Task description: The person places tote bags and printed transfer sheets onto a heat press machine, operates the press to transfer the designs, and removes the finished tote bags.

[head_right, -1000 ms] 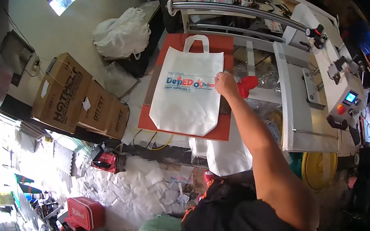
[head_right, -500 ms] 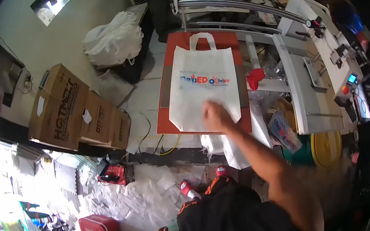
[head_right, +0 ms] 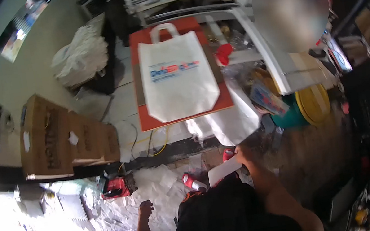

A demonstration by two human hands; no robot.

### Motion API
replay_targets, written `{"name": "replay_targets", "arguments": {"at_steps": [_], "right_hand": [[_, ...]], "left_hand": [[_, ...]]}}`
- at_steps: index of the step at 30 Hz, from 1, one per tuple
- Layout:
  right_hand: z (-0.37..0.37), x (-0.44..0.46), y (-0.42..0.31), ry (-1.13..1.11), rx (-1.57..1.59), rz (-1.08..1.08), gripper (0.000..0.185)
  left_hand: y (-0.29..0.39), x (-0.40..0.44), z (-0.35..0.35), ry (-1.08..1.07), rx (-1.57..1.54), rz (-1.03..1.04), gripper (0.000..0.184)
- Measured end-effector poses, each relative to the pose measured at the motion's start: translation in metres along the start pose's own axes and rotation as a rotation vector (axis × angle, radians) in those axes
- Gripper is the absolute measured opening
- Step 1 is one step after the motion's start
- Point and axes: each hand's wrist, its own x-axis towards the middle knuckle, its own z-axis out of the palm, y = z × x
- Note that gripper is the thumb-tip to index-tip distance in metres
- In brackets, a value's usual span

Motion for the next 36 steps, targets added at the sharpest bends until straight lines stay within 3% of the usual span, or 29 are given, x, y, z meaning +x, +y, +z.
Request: {"name": "replay_targets", "arguments": {"at_steps": [1, 4, 7, 11, 14, 16, 18, 19, 20, 21, 22, 23, 24, 25, 26, 28, 29, 30, 31, 33, 35, 36], "right_hand": [[-0.019, -0.005, 0.014, -0.091, -0.195, 0.191, 0.010], [-0.014, -0.026, 0.117, 0.201, -0.141, 0.407, 0.017], [-0.051, -0.016, 0.148, 0.265, -0.144, 0.552, 0.023], [-0.072, 0.059, 0.163, 0.343, -0.151, 0.467, 0.029], [-0.074, 0.126, 0.156, 0.355, -0.174, 0.267, 0.037], [-0.076, 0.163, 0.144, 0.287, -0.052, 0.124, 0.042], [-0.019, 0.194, 0.182, 0.306, -0.077, 0.029, 0.050], [-0.008, 0.198, 0.185, 0.258, -0.044, 0.066, 0.055], [-0.012, 0.198, 0.184, 0.199, 0.096, 0.098, 0.055], [0.036, 0.205, 0.216, 0.122, -0.019, 0.228, 0.049], [-0.013, 0.195, 0.180, 0.024, 0.287, 0.287, 0.046], [-0.048, 0.195, 0.158, -0.013, 0.180, 0.257, 0.043], [-0.030, 0.206, 0.185, -0.014, 0.145, 0.225, 0.046], [-0.014, 0.214, 0.201, -0.007, 0.096, 0.173, 0.049], [-0.003, 0.220, 0.216, 0.004, 0.043, 0.126, 0.051], [0.022, 0.228, 0.246, 0.058, -0.078, 0.004, 0.058], [-0.003, 0.226, 0.229, -0.063, -0.070, 0.146, 0.054], [-0.016, 0.223, 0.217, -0.184, -0.054, 0.295, 0.051], [-0.019, 0.219, 0.210, -0.144, 0.049, 0.336, 0.050], [-0.027, 0.218, 0.202, -0.140, 0.066, 0.332, 0.048], [-0.031, 0.223, 0.192, -0.136, 0.094, 0.315, 0.046], [-0.033, 0.226, 0.187, -0.137, 0.110, 0.306, 0.045]], "left_hand": [[0.015, 0.006, 0.013, -0.038, 0.092, 0.028, 0.033], [0.057, -0.007, 0.049, -0.113, 0.117, 0.041, 0.033], [0.081, -0.009, 0.078, -0.168, 0.211, 0.006, 0.033], [0.100, -0.025, 0.114, -0.157, 0.247, -0.051, 0.034], [0.137, -0.060, 0.149, -0.106, 0.281, -0.059, 0.034], [0.128, -0.069, 0.166, -0.092, 0.292, 0.064, 0.034], [0.135, -0.091, 0.192, -0.060, 0.278, 0.054, 0.031], [0.138, -0.104, 0.204, -0.023, 0.316, 0.011, 0.027], [0.141, -0.114, 0.215, 0.021, 0.396, 0.147, 0.025], [0.138, -0.129, 0.224, 0.079, 0.406, 0.279, 0.027], [0.147, -0.141, 0.231, 0.075, 0.386, 0.082, 0.032], [0.143, -0.145, 0.238, 0.066, 0.462, 0.094, 0.036], [0.138, -0.151, 0.244, 0.065, 0.499, 0.075, 0.039], [0.089, -0.134, 0.256, 0.026, 0.628, 0.125, 0.030], [0.090, -0.147, 0.260, 0.110, 0.584, 0.093, 0.030], [0.106, -0.162, 0.261, -0.052, 0.973, 0.375, 0.022], [0.082, -0.158, 0.271, -0.009, 0.972, 0.398, 0.020], [0.081, -0.166, 0.275, 0.001, 0.966, 0.370, 0.021], [0.075, -0.167, 0.277, 0.012, 0.849, 0.344, 0.023], [0.065, -0.174, 0.293, 0.006, 0.718, 0.330, 0.025], [0.068, -0.182, 0.299, -0.046, 0.661, 0.043, 0.032], [0.074, -0.186, 0.299, -0.042, 0.660, 0.048, 0.032]]}}
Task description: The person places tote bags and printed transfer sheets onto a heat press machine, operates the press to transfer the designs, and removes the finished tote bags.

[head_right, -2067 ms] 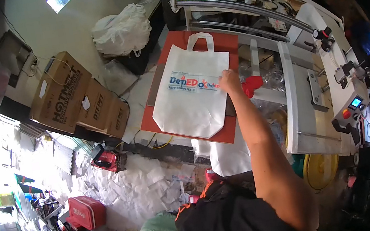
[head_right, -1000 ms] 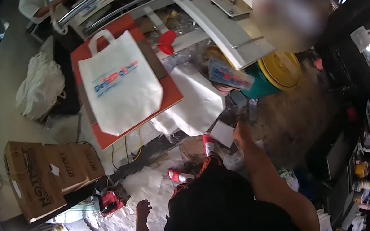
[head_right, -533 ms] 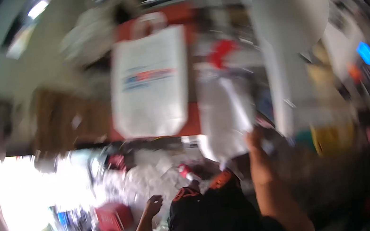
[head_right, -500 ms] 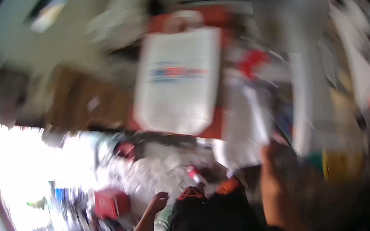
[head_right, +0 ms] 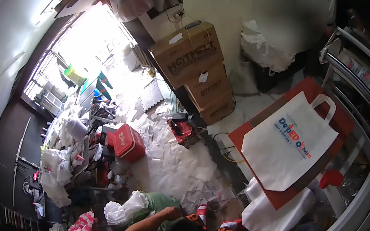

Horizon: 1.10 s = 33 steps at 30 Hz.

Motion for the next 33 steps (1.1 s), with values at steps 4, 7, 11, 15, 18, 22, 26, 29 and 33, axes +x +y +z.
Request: {"name": "replay_targets", "arguments": {"at_steps": [4, 7, 11, 15, 18, 22, 26, 29, 33], "right_hand": [[0.000, 0.005, -0.012, -0.046, 0.093, -0.076, 0.041], [-0.012, 0.007, -0.028, -0.108, 0.232, -0.187, 0.037], [-0.034, -0.015, -0.028, -0.076, 0.403, -0.324, 0.032], [-0.097, -0.122, -0.075, -0.140, 0.759, -0.315, 0.033], [-0.119, -0.178, -0.074, 0.077, -0.214, -0.940, 0.042], [-0.122, -0.273, -0.073, -0.406, 1.387, 0.058, 0.031], [-0.122, -0.313, -0.024, 0.174, -0.028, -1.095, 0.039], [-0.114, -0.324, -0.033, 0.126, 0.109, -1.074, 0.038], [-0.101, -0.300, -0.043, -0.022, 0.345, -0.914, 0.038]], "left_hand": [[0.017, -0.018, -0.021, 0.107, -0.148, -0.091, 0.035], [-0.022, 0.021, 0.015, 0.016, -0.275, -0.075, 0.036], [-0.023, 0.083, 0.018, -0.041, 0.060, 0.243, 0.038], [0.065, 0.125, -0.044, -0.078, -0.412, 0.006, 0.060], [0.129, 0.135, -0.089, -0.549, -1.158, -0.145, 0.081], [0.188, 0.122, -0.157, -0.728, -1.382, 0.119, 0.075], [0.204, 0.108, -0.197, -0.210, -0.836, 0.419, 0.066], [0.202, 0.103, -0.206, -0.264, -0.710, 0.587, 0.062], [0.200, 0.108, -0.197, -0.172, -0.512, 0.579, 0.045]]}}
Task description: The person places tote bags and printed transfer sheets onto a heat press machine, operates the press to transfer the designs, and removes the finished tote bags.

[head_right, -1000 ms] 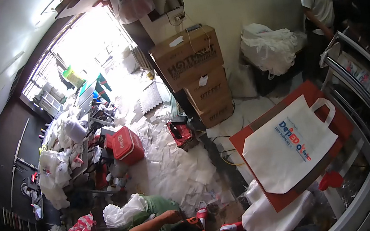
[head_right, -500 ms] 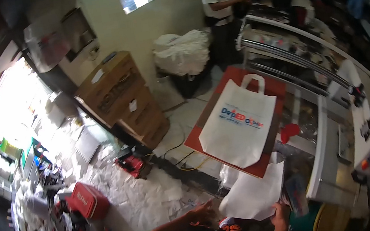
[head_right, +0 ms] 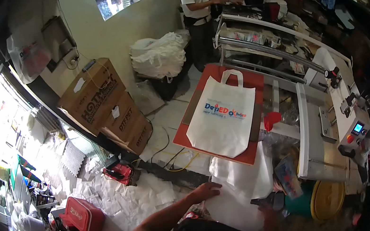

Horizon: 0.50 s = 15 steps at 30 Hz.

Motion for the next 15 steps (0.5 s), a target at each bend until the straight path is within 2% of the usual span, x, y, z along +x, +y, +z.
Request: {"name": "replay_targets", "arguments": {"at_steps": [1, 2, 4, 5, 7, 9, 11, 12, 13, 14, 15], "right_hand": [[0.001, 0.010, 0.010, -0.007, 0.159, 0.161, 0.037], [-0.002, 0.018, 0.009, -0.011, 0.161, 0.157, 0.037], [-0.016, 0.063, -0.037, 0.138, 0.518, 0.639, 0.032], [-0.037, 0.081, -0.059, 0.133, 0.518, 0.645, 0.032], [-0.083, 0.108, -0.104, 0.087, 0.506, 0.574, 0.033], [-0.114, 0.130, -0.125, 0.178, 0.133, 0.299, 0.040], [-0.139, 0.176, -0.080, -0.004, 1.050, 0.297, 0.052], [-0.144, 0.210, -0.113, 0.068, 0.991, 0.497, 0.052], [-0.149, 0.242, -0.153, 0.143, 0.923, 0.698, 0.051], [-0.159, 0.260, -0.175, 0.109, 0.813, 0.346, 0.047], [-0.168, 0.274, -0.194, 0.070, 0.678, -0.018, 0.044]], "left_hand": [[-0.002, 0.001, -0.001, 0.044, 0.114, -0.005, 0.040], [0.003, -0.001, -0.006, 0.050, 0.115, -0.007, 0.040], [0.028, -0.013, -0.026, 0.023, -0.031, 0.041, 0.035], [0.045, -0.021, -0.036, 0.023, -0.034, 0.034, 0.035], [0.091, -0.042, -0.057, 0.035, -0.299, 0.102, 0.038], [0.152, -0.059, -0.077, 0.055, -0.364, 0.177, 0.042], [0.207, -0.057, -0.101, 0.108, -0.564, 0.157, 0.043], [0.224, -0.048, -0.114, 0.149, -0.513, 0.261, 0.044], [0.238, -0.039, -0.131, 0.219, -0.521, 0.259, 0.040], [0.272, -0.045, -0.141, 0.350, -0.481, 0.398, 0.036], [0.298, -0.056, -0.161, 0.347, -0.288, 0.608, 0.031]]}}
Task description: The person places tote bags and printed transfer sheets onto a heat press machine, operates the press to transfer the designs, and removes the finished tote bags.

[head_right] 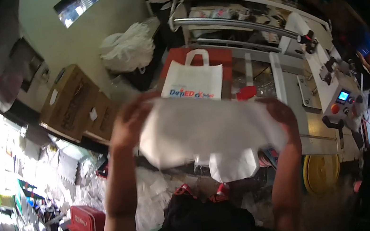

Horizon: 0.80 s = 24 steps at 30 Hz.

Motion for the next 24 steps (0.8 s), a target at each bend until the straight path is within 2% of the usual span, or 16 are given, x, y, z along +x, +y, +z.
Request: {"name": "replay_targets", "arguments": {"at_steps": [1, 3, 4, 6, 7, 8, 9, 10, 13, 14, 15, 17, 19, 20, 22, 24], "right_hand": [[0.009, 0.005, -0.022, 0.022, -0.007, -0.014, 0.044], [0.030, 0.010, -0.050, -0.022, -0.192, -0.563, 0.035], [0.038, 0.015, -0.048, -0.010, -0.198, -0.562, 0.035], [0.053, 0.033, -0.048, -0.074, -0.190, -0.544, 0.028], [0.055, 0.043, -0.042, -0.031, -0.304, -0.337, 0.025], [0.067, 0.061, -0.027, 0.009, -0.297, -0.230, 0.025], [0.078, 0.085, -0.004, 0.049, -0.286, -0.122, 0.025], [0.070, 0.110, 0.036, 0.074, -0.141, 0.017, 0.026], [0.061, 0.153, 0.146, 0.123, 0.200, 0.333, 0.026], [0.057, 0.158, 0.180, 0.141, 0.198, 0.328, 0.026], [0.054, 0.156, 0.214, 0.168, 0.200, 0.390, 0.027], [0.054, 0.150, 0.250, 0.204, 0.200, 0.459, 0.028], [0.062, 0.141, 0.274, 0.286, -0.377, 0.500, 0.028], [0.064, 0.134, 0.284, 0.292, -0.373, 0.513, 0.028], [0.060, 0.126, 0.297, 0.253, -0.847, 0.287, 0.026], [0.073, 0.120, 0.277, 0.254, -0.862, 0.250, 0.025]], "left_hand": [[0.035, -0.002, 0.004, 0.067, -0.084, 0.171, 0.028], [0.060, -0.011, -0.025, 0.061, 0.011, 0.569, 0.027], [0.066, -0.010, -0.029, -0.055, -0.115, 0.664, 0.028], [0.062, 0.006, -0.055, -0.035, 0.105, 0.658, 0.026], [0.050, 0.023, -0.060, 0.051, 0.184, 0.478, 0.026], [0.030, 0.044, -0.066, 0.135, 0.261, 0.290, 0.027], [-0.003, 0.072, -0.075, 0.129, 0.297, 0.149, 0.029], [-0.045, 0.098, -0.085, 0.121, 0.339, 0.006, 0.030], [-0.169, 0.141, -0.109, 0.044, 0.325, -0.184, 0.034], [-0.207, 0.147, -0.116, -0.009, 0.344, -0.240, 0.036], [-0.227, 0.148, -0.116, -0.027, 0.338, -0.240, 0.036], [-0.258, 0.142, -0.116, -0.011, 0.485, -0.375, 0.038], [-0.299, 0.134, -0.119, -0.026, 0.515, -0.377, 0.039], [-0.301, 0.128, -0.118, -0.031, 0.547, -0.369, 0.040], [-0.300, 0.117, -0.116, -0.043, 0.593, -0.350, 0.041], [-0.307, 0.111, -0.118, -0.032, 0.587, -0.300, 0.040]]}}
